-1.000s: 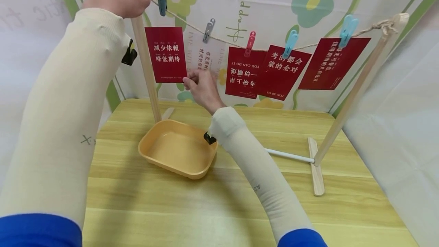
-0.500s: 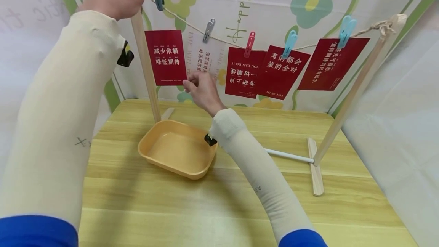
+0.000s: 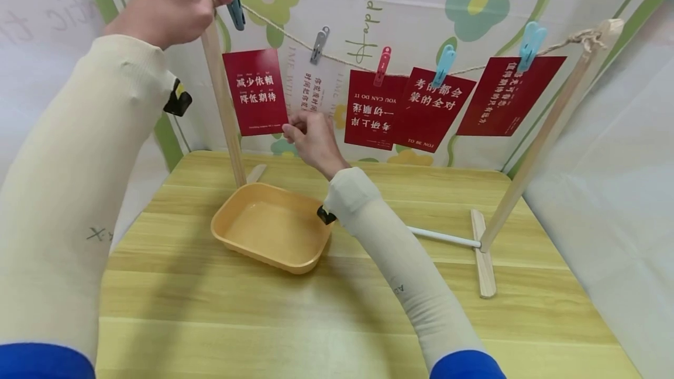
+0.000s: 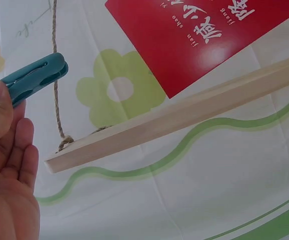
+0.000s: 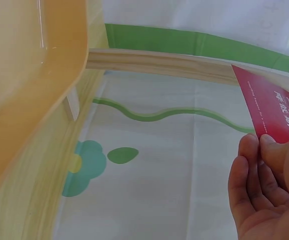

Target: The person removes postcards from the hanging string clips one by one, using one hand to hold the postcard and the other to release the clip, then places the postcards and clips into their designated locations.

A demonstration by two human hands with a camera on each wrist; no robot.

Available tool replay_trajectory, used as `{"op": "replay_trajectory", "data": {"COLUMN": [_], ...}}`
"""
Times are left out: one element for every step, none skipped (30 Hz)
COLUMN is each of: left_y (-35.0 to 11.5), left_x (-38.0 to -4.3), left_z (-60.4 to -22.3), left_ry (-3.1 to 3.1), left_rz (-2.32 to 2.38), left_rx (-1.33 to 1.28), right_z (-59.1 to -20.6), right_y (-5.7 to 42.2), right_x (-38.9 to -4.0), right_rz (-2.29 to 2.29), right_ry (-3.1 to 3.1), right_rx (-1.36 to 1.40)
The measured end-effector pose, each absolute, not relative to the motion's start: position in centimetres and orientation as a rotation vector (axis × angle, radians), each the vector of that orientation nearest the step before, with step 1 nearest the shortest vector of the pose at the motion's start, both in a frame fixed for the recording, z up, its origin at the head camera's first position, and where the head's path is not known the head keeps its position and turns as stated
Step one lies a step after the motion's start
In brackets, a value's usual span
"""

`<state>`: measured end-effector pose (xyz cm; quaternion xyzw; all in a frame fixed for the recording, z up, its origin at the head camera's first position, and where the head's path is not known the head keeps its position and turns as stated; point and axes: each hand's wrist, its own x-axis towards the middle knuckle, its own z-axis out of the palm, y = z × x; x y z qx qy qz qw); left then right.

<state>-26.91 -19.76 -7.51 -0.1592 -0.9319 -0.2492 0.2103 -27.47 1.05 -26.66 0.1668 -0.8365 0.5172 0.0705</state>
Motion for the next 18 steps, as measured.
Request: {"op": "replay_trajectory", "data": {"left_y": [-19.8, -19.8, -19.8, -19.8, -19.7, -19.7, -19.6, -19.6, -19.5, -19.5, -19.4, -19.4, -19.4, -19.4, -19.3, -19.3, -19.3, -19.2], "left_x": [-26.9, -26.9, -26.9, -26.9, -26.8, -26.8, -26.7, -26.7, -26.6, -26.6, -26.6, -26.6, -26.6, -26.6, -26.6, -26.7, -26.7, -26.7], "left_z": [-7.6, -7.7, -7.8, -7.9, -8.1, -8.2, -8.4, -8.6, -8.8, -9.0, -9.1, -9.2, -9.3, -9.4, -9.5, -9.6, -9.7, -9.8], "left_ry": [-2.584, -2.582, -2.578, -2.572, -2.567, -2.564, -2.558, -2.555, -2.552, -2.549, -2.548, -2.549, -2.548, -2.549, -2.545, -2.542, -2.539, -2.536], "left_rz": [-0.697, -0.705, -0.700, -0.682, -0.655, -0.634, -0.603, -0.580, -0.561, -0.540, -0.532, -0.530, -0.530, -0.535, -0.539, -0.538, -0.542, -0.548], "left_rx": [-0.453, -0.462, -0.472, -0.485, -0.487, -0.493, -0.497, -0.504, -0.509, -0.510, -0.509, -0.512, -0.514, -0.517, -0.522, -0.526, -0.533, -0.542], "right_z": [-26.7, -26.7, -26.8, -26.8, -26.9, -26.9, -27.0, -27.1, -27.1, -27.2, -27.3, -27.3, -27.4, -27.4, -27.5, -27.5, -27.6, -27.6], "right_y": [1.1, 1.1, 1.1, 1.2, 1.2, 1.3, 1.3, 1.4, 1.5, 1.5, 1.6, 1.6, 1.7, 1.8, 1.9, 1.9, 2.0, 2.1], "right_x": [-27.5, -27.5, -27.5, -27.5, -27.5, -27.5, -27.5, -27.5, -27.4, -27.4, -27.4, -27.4, -27.4, -27.3, -27.3, -27.3, -27.4, -27.4], "right_rz": [1.555, 1.552, 1.549, 1.546, 1.540, 1.537, 1.536, 1.532, 1.531, 1.537, 1.536, 1.543, 1.548, 1.557, 1.565, 1.570, 1.571, 1.581], "right_ry": [-2.519, -2.521, -2.524, -2.523, -2.523, -2.523, -2.519, -2.517, -2.514, -2.511, -2.511, -2.509, -2.509, -2.509, -2.506, -2.503, -2.502, -2.498], "right_rx": [0.502, 0.501, 0.501, 0.502, 0.505, 0.507, 0.512, 0.517, 0.522, 0.524, 0.526, 0.526, 0.524, 0.520, 0.518, 0.520, 0.522, 0.520]}}
